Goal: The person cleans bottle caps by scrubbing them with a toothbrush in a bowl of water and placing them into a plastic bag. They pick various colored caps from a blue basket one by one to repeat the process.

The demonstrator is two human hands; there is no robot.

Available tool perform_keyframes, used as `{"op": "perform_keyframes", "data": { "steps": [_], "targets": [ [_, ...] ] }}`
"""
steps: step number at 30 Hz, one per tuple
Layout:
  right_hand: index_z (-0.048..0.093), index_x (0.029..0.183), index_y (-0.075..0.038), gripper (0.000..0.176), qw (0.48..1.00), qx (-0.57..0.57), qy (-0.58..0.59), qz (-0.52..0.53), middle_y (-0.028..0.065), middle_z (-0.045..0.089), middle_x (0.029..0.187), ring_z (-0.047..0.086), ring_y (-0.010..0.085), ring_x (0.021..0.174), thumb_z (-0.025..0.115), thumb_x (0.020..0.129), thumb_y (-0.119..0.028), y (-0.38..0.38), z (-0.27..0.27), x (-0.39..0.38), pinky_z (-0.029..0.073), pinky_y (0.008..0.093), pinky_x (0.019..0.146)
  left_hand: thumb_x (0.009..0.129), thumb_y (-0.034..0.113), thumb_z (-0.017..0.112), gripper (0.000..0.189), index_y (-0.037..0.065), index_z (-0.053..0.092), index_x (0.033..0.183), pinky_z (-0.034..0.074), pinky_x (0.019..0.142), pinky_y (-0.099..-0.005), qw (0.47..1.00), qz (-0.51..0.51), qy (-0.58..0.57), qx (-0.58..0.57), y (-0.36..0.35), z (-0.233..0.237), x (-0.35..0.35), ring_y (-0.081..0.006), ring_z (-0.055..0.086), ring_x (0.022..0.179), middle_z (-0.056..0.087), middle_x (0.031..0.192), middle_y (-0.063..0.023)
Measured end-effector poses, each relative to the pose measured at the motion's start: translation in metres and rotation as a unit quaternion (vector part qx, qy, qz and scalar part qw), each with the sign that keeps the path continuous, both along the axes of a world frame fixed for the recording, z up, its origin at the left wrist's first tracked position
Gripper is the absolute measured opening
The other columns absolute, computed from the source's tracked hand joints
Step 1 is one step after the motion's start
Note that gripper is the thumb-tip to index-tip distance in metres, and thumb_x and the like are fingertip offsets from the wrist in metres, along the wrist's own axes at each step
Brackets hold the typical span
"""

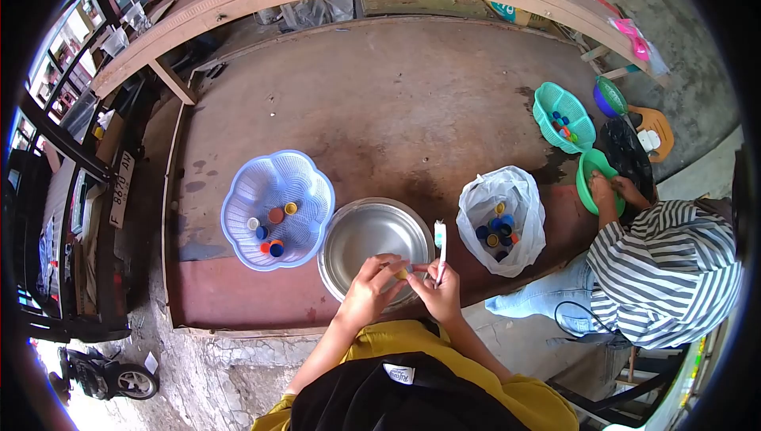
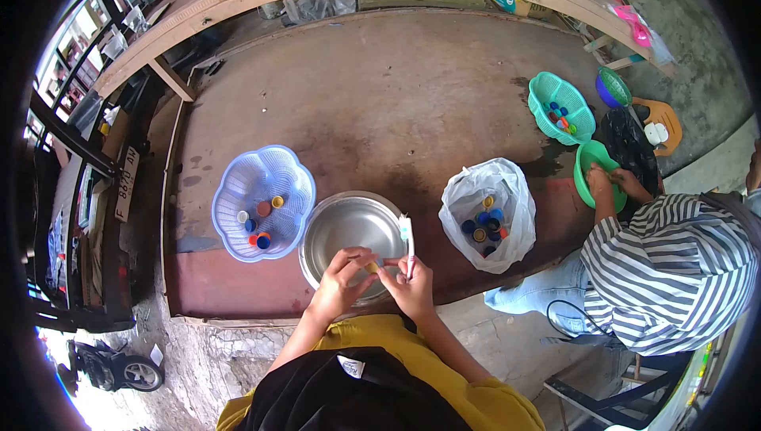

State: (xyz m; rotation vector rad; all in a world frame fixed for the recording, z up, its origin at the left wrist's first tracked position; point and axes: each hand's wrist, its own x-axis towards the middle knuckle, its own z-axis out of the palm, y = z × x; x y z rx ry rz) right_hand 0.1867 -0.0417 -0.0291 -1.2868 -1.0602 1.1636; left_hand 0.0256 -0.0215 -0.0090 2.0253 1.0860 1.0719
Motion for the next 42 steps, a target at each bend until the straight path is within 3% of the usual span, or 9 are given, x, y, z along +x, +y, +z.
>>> {"op": "perform_keyframes", "data": {
  "steps": [7,13,16,18,20,26,30,34,42],
  "targets": [
    [0.046,0.078,-0.005,0.025,0.996,-0.024,0.082,0.017,0.0014,0.061,0.077,0.036,-0.0031,0.049,0.071,0.077,-0.006,0.001,-0.006,-0.001,0.025,0.0167,0.041,0.072,0.005,0.072,0.035,0.005,0.063,0.106,0.050,0.081,-0.0350,0.999,-0.031,-0.030,0.009,-0.001,-0.001,-0.005,-0.0267,0.059,0.096,0.059,0.104,-0.0100],
    [0.053,0.089,-0.004,0.022,0.960,-0.169,0.212,0.069,0.0001,0.058,0.071,0.039,0.0004,0.044,0.071,0.078,-0.009,-0.004,0.001,0.014,0.026,0.0183,0.037,0.073,0.006,0.072,0.034,0.004,0.062,0.106,0.049,0.082,-0.0339,0.997,-0.030,-0.063,-0.030,-0.005,0.001,-0.004,-0.0262,0.059,0.096,0.059,0.103,-0.0111],
    [0.057,0.096,-0.002,0.029,0.991,-0.124,0.055,-0.012,-0.0017,0.058,0.070,0.042,-0.0001,0.047,0.074,0.075,-0.011,0.010,-0.001,0.040,0.029,0.0179,0.041,0.073,0.005,0.072,0.033,0.003,0.063,0.105,0.049,0.081,-0.0333,0.998,0.001,-0.056,-0.033,-0.003,0.002,-0.007,-0.0259,0.059,0.096,0.060,0.103,-0.0118],
    [0.058,0.091,0.001,0.025,0.986,0.063,-0.048,-0.149,0.0006,0.057,0.076,0.048,0.0063,0.065,0.073,0.075,-0.012,0.030,-0.048,0.071,0.041,0.0226,0.058,0.072,0.002,0.072,0.042,0.002,0.058,0.112,0.049,0.082,-0.0329,0.999,0.022,-0.033,-0.035,-0.001,-0.005,-0.017,-0.0248,0.060,0.095,0.060,0.103,-0.0123],
    [0.058,0.091,0.003,0.031,0.908,0.014,-0.375,-0.189,0.0108,0.061,0.080,0.058,0.0179,0.071,0.075,0.067,-0.008,0.040,-0.042,0.105,0.047,0.0307,0.069,0.072,0.000,0.071,0.052,0.001,0.052,0.120,0.049,0.083,-0.0325,0.990,0.051,-0.076,-0.103,0.000,-0.011,-0.021,-0.0241,0.060,0.095,0.061,0.102,-0.0123],
    [0.053,0.103,0.004,0.043,0.841,-0.017,-0.515,-0.165,0.0183,0.058,0.097,0.058,0.0354,0.091,0.073,0.067,-0.010,0.053,-0.067,0.129,0.046,0.0407,0.080,0.072,-0.003,0.067,0.070,0.002,0.035,0.133,0.050,0.084,-0.0337,0.986,0.107,-0.013,-0.128,0.008,-0.028,-0.037,-0.0242,0.061,0.092,0.060,0.103,-0.0125],
    [0.050,0.104,0.005,0.038,0.832,0.139,-0.490,-0.218,0.0196,0.053,0.099,0.054,0.0370,0.091,0.067,0.072,-0.007,0.043,-0.053,0.111,0.044,0.0406,0.079,0.072,-0.003,0.066,0.066,0.003,0.037,0.132,0.052,0.082,-0.0324,0.990,0.081,0.027,-0.113,0.014,-0.040,-0.043,-0.0237,0.062,0.092,0.061,0.101,-0.0132],
    [0.050,0.099,0.003,0.029,0.877,0.167,-0.400,-0.205,0.0153,0.049,0.088,0.051,0.0328,0.077,0.064,0.074,-0.004,0.024,-0.027,0.080,0.041,0.0395,0.069,0.068,-0.004,0.065,0.056,0.004,0.047,0.121,0.050,0.082,-0.0364,0.990,0.029,0.046,-0.127,0.028,-0.053,-0.038,-0.0287,0.059,0.093,0.057,0.101,-0.0142],
    [0.047,0.081,0.002,0.018,0.874,0.193,-0.409,-0.177,0.0110,0.053,0.095,0.045,0.0235,0.065,0.063,0.076,-0.003,-0.004,-0.018,0.065,0.039,0.0336,0.059,0.064,0.000,0.065,0.049,0.008,0.055,0.111,0.048,0.083,-0.0398,0.984,0.005,0.148,-0.095,0.047,-0.070,-0.022,-0.0310,0.056,0.094,0.056,0.101,-0.0113]
  ]
}}
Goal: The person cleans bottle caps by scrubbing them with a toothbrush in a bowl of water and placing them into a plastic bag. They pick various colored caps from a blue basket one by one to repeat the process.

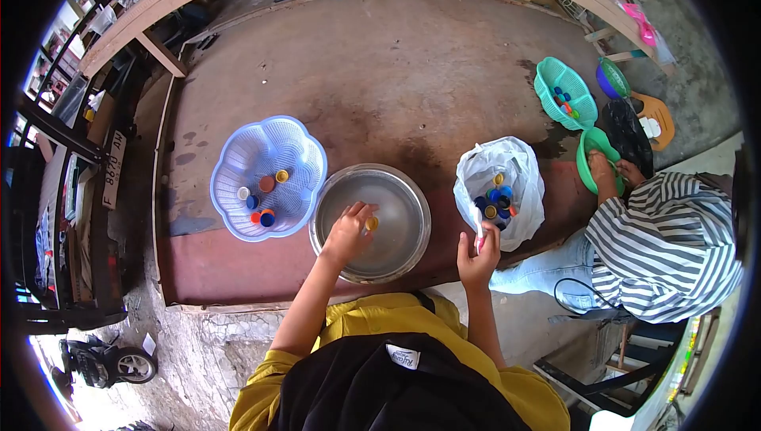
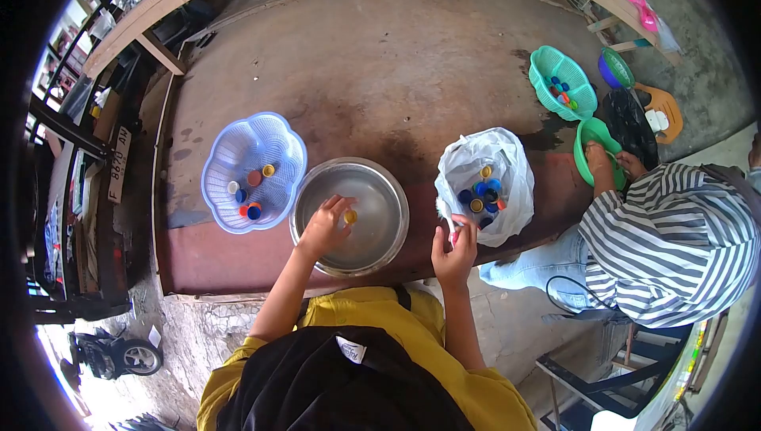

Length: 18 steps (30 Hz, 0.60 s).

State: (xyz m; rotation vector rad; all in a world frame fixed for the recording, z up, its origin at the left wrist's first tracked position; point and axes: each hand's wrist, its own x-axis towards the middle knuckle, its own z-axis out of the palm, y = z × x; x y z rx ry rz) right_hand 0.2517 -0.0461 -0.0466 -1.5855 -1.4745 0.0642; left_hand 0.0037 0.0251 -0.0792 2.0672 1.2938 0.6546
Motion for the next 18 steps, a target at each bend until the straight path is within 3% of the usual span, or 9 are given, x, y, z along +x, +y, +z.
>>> {"op": "perform_keyframes", "data": {
  "steps": [4,7,10,14,18],
  "targets": [
    [0.045,0.077,0.000,0.019,1.000,-0.004,-0.001,0.002,0.0108,0.054,0.098,0.046,0.0216,0.065,0.064,0.076,-0.004,-0.008,0.009,-0.002,0.039,0.0316,0.058,0.065,0.003,0.067,0.044,0.010,0.058,0.108,0.047,0.085,-0.0389,0.996,-0.012,0.068,0.047,0.002,-0.010,0.001,-0.0292,0.054,0.095,0.055,0.101,-0.0094],
    [0.050,0.097,0.008,0.028,0.996,-0.076,0.055,-0.003,0.0155,0.051,0.099,0.055,0.0278,0.079,0.064,0.077,-0.005,-0.018,0.009,-0.002,0.044,0.0318,0.068,0.067,0.006,0.067,0.040,0.010,0.058,0.106,0.045,0.087,-0.0389,0.995,-0.027,0.086,0.045,0.005,-0.021,-0.002,-0.0296,0.052,0.098,0.054,0.102,-0.0094],
    [0.043,0.074,-0.002,0.022,0.999,-0.017,0.044,-0.005,0.0097,0.054,0.099,0.047,0.0192,0.065,0.064,0.076,-0.005,-0.017,0.011,-0.008,0.038,0.0288,0.056,0.068,0.007,0.068,0.037,0.010,0.059,0.104,0.045,0.089,-0.0390,0.995,-0.030,0.092,0.039,0.004,-0.021,-0.001,-0.0299,0.052,0.099,0.054,0.103,-0.0099],
    [0.042,0.073,-0.003,0.022,0.999,-0.019,0.040,0.006,0.0092,0.054,0.098,0.046,0.0181,0.064,0.064,0.076,-0.005,-0.022,0.014,-0.011,0.037,0.0284,0.055,0.067,0.008,0.068,0.035,0.009,0.060,0.101,0.047,0.085,-0.0390,0.994,-0.023,0.097,0.053,0.005,-0.025,-0.001,-0.0284,0.055,0.096,0.054,0.103,-0.0087],
    [0.042,0.072,-0.003,0.022,0.998,-0.018,0.057,0.028,0.0091,0.054,0.097,0.045,0.0173,0.064,0.064,0.076,-0.005,-0.025,0.010,-0.013,0.036,0.0284,0.054,0.066,0.007,0.068,0.036,0.007,0.056,0.099,0.051,0.079,-0.0394,0.999,-0.007,0.043,-0.032,0.004,-0.021,-0.001,-0.0305,0.059,0.088,0.055,0.101,-0.0109]
  ]
}}
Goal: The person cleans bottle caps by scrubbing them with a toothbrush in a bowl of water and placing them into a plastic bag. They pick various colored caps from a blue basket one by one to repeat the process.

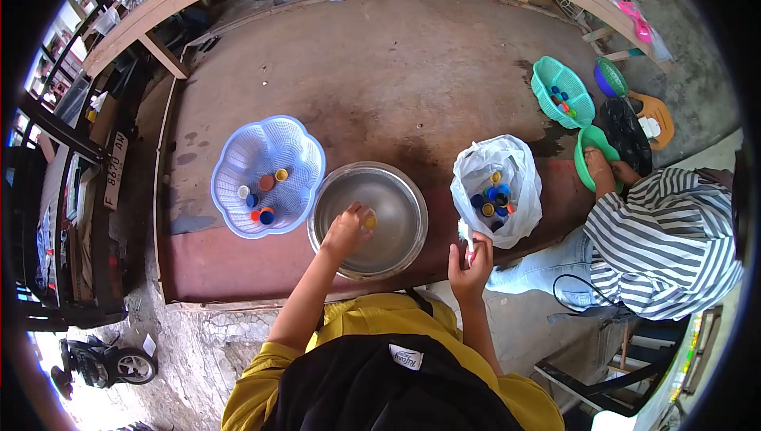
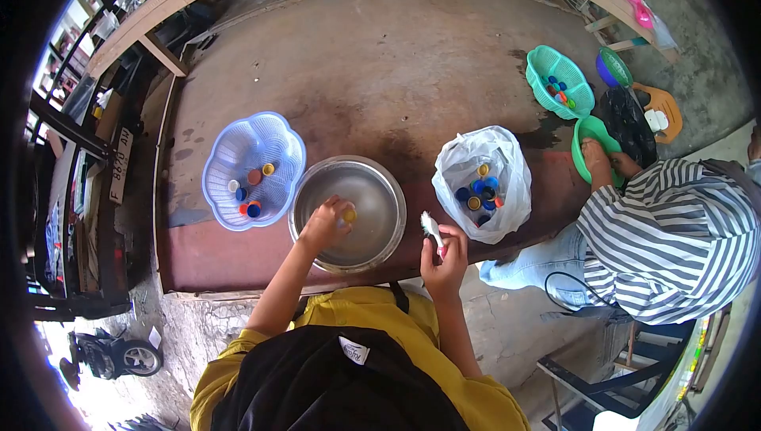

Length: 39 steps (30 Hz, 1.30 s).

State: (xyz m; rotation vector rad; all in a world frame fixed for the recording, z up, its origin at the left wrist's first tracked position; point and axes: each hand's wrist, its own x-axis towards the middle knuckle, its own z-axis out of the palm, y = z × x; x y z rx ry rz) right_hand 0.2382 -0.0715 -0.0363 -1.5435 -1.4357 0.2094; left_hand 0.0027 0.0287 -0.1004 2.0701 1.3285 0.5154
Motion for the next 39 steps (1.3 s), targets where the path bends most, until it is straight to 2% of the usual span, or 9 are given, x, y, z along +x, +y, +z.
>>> {"op": "perform_keyframes", "data": {
  "steps": [8,11,17,18,25,27,31,35,39],
  "targets": [
    [0.041,0.069,-0.004,0.024,0.998,-0.008,0.036,0.056,0.0093,0.054,0.094,0.044,0.0174,0.062,0.064,0.076,-0.005,-0.002,0.010,-0.014,0.035,0.0285,0.053,0.062,0.001,0.071,0.039,0.002,0.053,0.097,0.051,0.075,-0.0342,0.974,0.027,-0.218,-0.056,-0.007,0.037,0.001,-0.0267,0.061,0.087,0.057,0.095,-0.0134],
    [0.041,0.069,-0.004,0.024,0.997,-0.005,0.019,0.077,0.0095,0.054,0.094,0.045,0.0178,0.062,0.064,0.076,-0.005,0.001,0.011,-0.014,0.035,0.0285,0.053,0.063,0.001,0.073,0.039,0.002,0.054,0.097,0.050,0.077,-0.0357,0.975,0.038,-0.215,-0.029,-0.013,0.050,0.003,-0.0238,0.061,0.087,0.058,0.096,-0.0113],
    [0.045,0.076,-0.001,0.021,0.989,-0.036,0.053,0.130,0.0093,0.051,0.083,0.045,0.0211,0.059,0.065,0.076,-0.004,0.008,0.010,-0.012,0.036,0.0304,0.052,0.063,0.007,0.076,0.072,0.007,0.043,0.127,0.045,0.082,-0.0358,0.964,0.108,-0.241,0.015,-0.020,0.065,0.014,-0.0227,0.059,0.091,0.062,0.096,-0.0056],
    [0.045,0.076,-0.001,0.021,0.988,-0.032,0.046,0.141,0.0097,0.050,0.082,0.045,0.0217,0.059,0.065,0.076,-0.003,0.013,0.007,-0.011,0.037,0.0307,0.052,0.062,0.011,0.078,0.086,0.009,0.033,0.136,0.042,0.084,-0.0363,0.983,0.097,-0.123,0.090,-0.015,0.059,0.011,-0.0224,0.059,0.090,0.063,0.093,-0.0030],
    [0.045,0.078,0.000,0.022,0.980,-0.064,0.035,0.186,0.0108,0.048,0.076,0.046,0.0238,0.059,0.066,0.076,-0.004,0.025,0.006,0.003,0.038,0.0324,0.053,0.063,0.011,0.079,0.086,0.009,0.033,0.136,0.042,0.087,-0.0373,0.982,0.157,-0.085,0.065,-0.023,0.049,0.017,-0.0192,0.060,0.089,0.065,0.095,-0.0023],
    [0.046,0.081,0.000,0.023,0.975,-0.114,0.014,0.189,0.0108,0.048,0.074,0.047,0.0237,0.058,0.067,0.076,-0.006,0.030,0.006,0.008,0.038,0.0321,0.052,0.063,0.009,0.080,0.087,0.008,0.033,0.135,0.045,0.085,-0.0361,0.963,0.182,-0.185,0.067,-0.028,0.056,0.022,-0.0189,0.061,0.088,0.066,0.095,-0.0041],
    [0.050,0.098,0.003,0.021,0.950,-0.213,0.084,0.212,0.0124,0.054,0.082,0.053,0.0239,0.066,0.059,0.086,-0.012,0.031,0.018,0.018,0.043,0.0335,0.058,0.062,0.005,0.080,0.087,0.007,0.033,0.135,0.049,0.081,-0.0325,0.937,0.226,-0.259,0.056,-0.034,0.061,0.033,-0.0192,0.064,0.085,0.066,0.095,-0.0079],
    [0.049,0.116,0.004,0.027,0.950,-0.169,0.071,0.253,0.0179,0.058,0.096,0.058,0.0276,0.081,0.048,0.091,-0.007,0.031,-0.001,0.030,0.047,0.0358,0.070,0.063,0.001,0.080,0.092,0.006,0.026,0.138,0.048,0.088,-0.0329,0.892,0.249,-0.375,0.041,-0.048,0.061,0.047,-0.0197,0.065,0.093,0.066,0.094,-0.0119],
    [0.044,0.131,-0.006,0.045,0.929,-0.075,0.043,0.361,0.0181,0.056,0.087,0.058,0.0306,0.074,0.047,0.086,0.001,0.029,0.029,0.018,0.047,0.0381,0.067,0.064,-0.001,0.079,0.094,0.006,0.023,0.139,0.047,0.090,-0.0334,0.898,0.276,-0.340,0.047,-0.058,0.067,0.055,-0.0213,0.063,0.098,0.066,0.094,-0.0110]
  ]
}}
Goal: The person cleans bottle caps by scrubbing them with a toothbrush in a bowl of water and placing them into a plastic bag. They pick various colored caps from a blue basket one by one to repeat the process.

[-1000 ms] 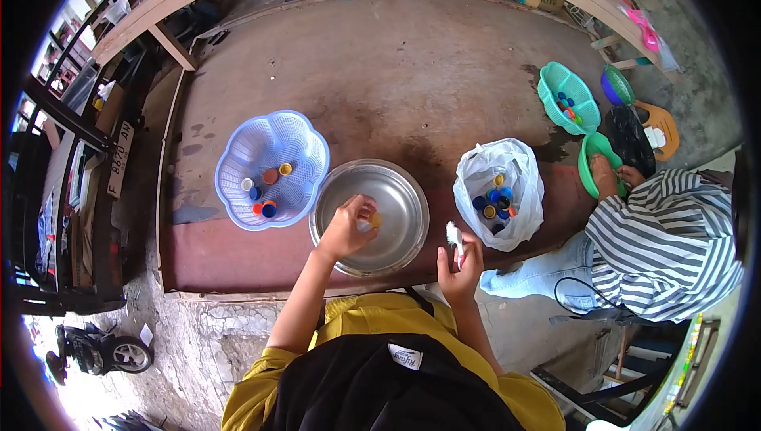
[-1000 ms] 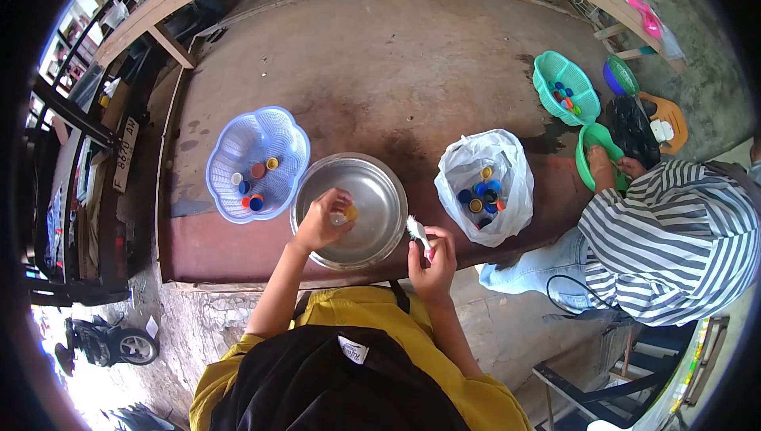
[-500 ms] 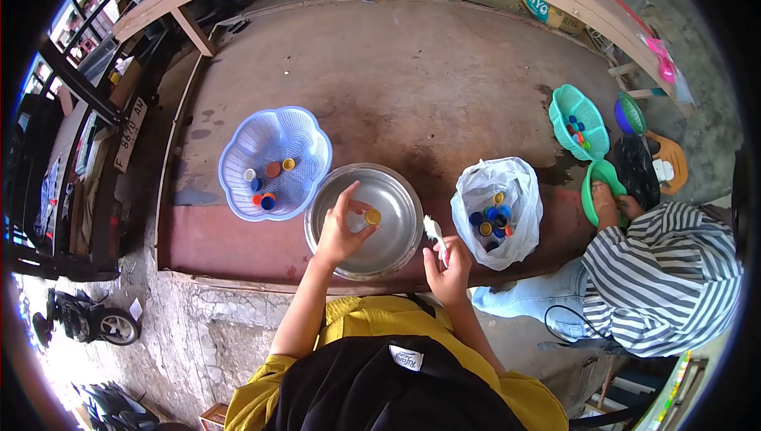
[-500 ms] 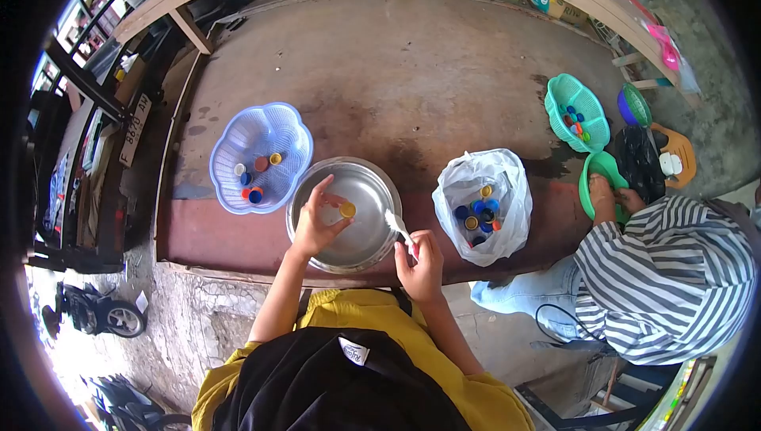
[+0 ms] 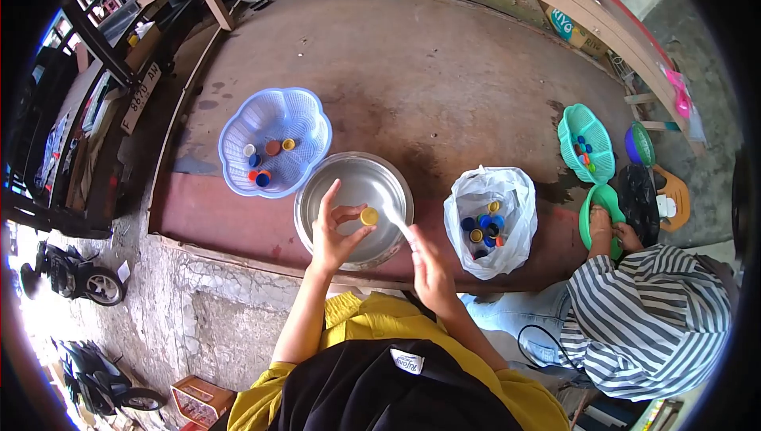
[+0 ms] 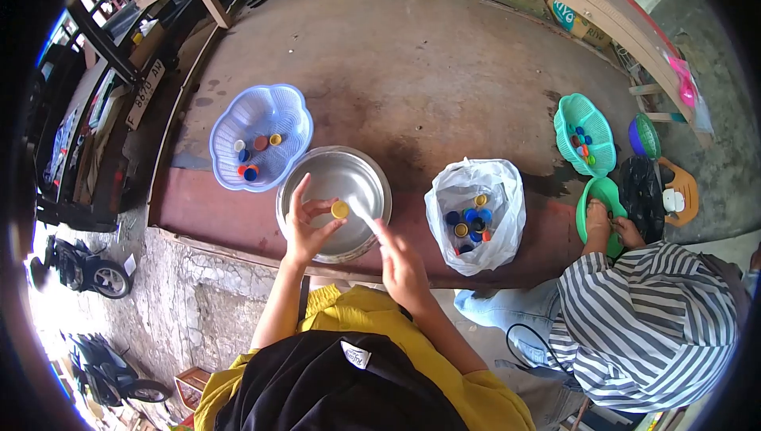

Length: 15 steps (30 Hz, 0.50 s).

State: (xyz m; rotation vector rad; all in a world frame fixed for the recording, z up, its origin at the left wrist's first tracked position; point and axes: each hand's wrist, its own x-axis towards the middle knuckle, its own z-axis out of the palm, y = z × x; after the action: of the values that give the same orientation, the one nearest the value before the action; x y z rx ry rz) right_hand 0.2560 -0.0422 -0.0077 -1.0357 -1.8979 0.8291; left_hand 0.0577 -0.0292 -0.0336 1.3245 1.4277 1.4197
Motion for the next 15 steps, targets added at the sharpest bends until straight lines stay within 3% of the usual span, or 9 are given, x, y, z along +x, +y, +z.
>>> {"op": "perform_keyframes", "data": {
  "steps": [2,5,8,11,15],
  "targets": [
    [0.045,0.133,-0.020,0.060,0.991,-0.004,-0.111,0.076,0.0139,0.047,0.071,0.053,0.0311,0.063,0.051,0.079,0.004,-0.002,0.001,-0.003,0.044,0.0424,0.059,0.064,-0.002,0.078,0.094,0.005,0.023,0.139,0.047,0.090,-0.0331,0.998,0.003,-0.053,0.017,-0.003,-0.004,0.001,-0.0216,0.063,0.098,0.065,0.094,-0.0113],
    [0.049,0.130,-0.020,0.056,0.996,0.010,-0.093,0.007,0.0143,0.049,0.069,0.052,0.0316,0.057,0.052,0.080,0.003,0.012,-0.021,-0.007,0.043,0.0419,0.055,0.065,-0.003,0.078,0.093,0.005,0.023,0.139,0.048,0.090,-0.0327,0.997,0.008,-0.071,0.021,-0.008,-0.004,-0.003,-0.0220,0.062,0.099,0.064,0.093,-0.0116],
    [0.048,0.131,-0.017,0.055,0.997,0.011,-0.076,-0.008,0.0145,0.051,0.070,0.054,0.0312,0.061,0.051,0.080,0.003,0.015,-0.011,-0.008,0.044,0.0416,0.056,0.065,-0.004,0.077,0.092,0.004,0.023,0.138,0.048,0.090,-0.0327,0.998,0.003,-0.057,0.020,-0.010,-0.002,-0.010,-0.0220,0.062,0.099,0.063,0.093,-0.0115],
    [0.048,0.130,-0.017,0.052,0.992,0.026,-0.098,0.077,0.0143,0.053,0.074,0.055,0.0311,0.064,0.050,0.082,0.003,-0.004,0.002,-0.016,0.044,0.0406,0.057,0.065,-0.005,0.077,0.090,0.003,0.024,0.137,0.048,0.091,-0.0329,0.998,-0.007,-0.063,0.026,-0.012,0.001,-0.017,-0.0220,0.062,0.100,0.063,0.093,-0.0112],
    [0.049,0.129,-0.018,0.051,0.998,-0.004,-0.056,-0.017,0.0130,0.055,0.078,0.056,0.0317,0.064,0.052,0.082,0.000,0.009,-0.013,-0.011,0.046,0.0402,0.057,0.065,-0.005,0.077,0.089,0.003,0.024,0.137,0.048,0.092,-0.0333,0.997,-0.028,-0.064,0.025,-0.011,0.005,-0.023,-0.0215,0.061,0.101,0.062,0.093,-0.0101]
  ]
}}
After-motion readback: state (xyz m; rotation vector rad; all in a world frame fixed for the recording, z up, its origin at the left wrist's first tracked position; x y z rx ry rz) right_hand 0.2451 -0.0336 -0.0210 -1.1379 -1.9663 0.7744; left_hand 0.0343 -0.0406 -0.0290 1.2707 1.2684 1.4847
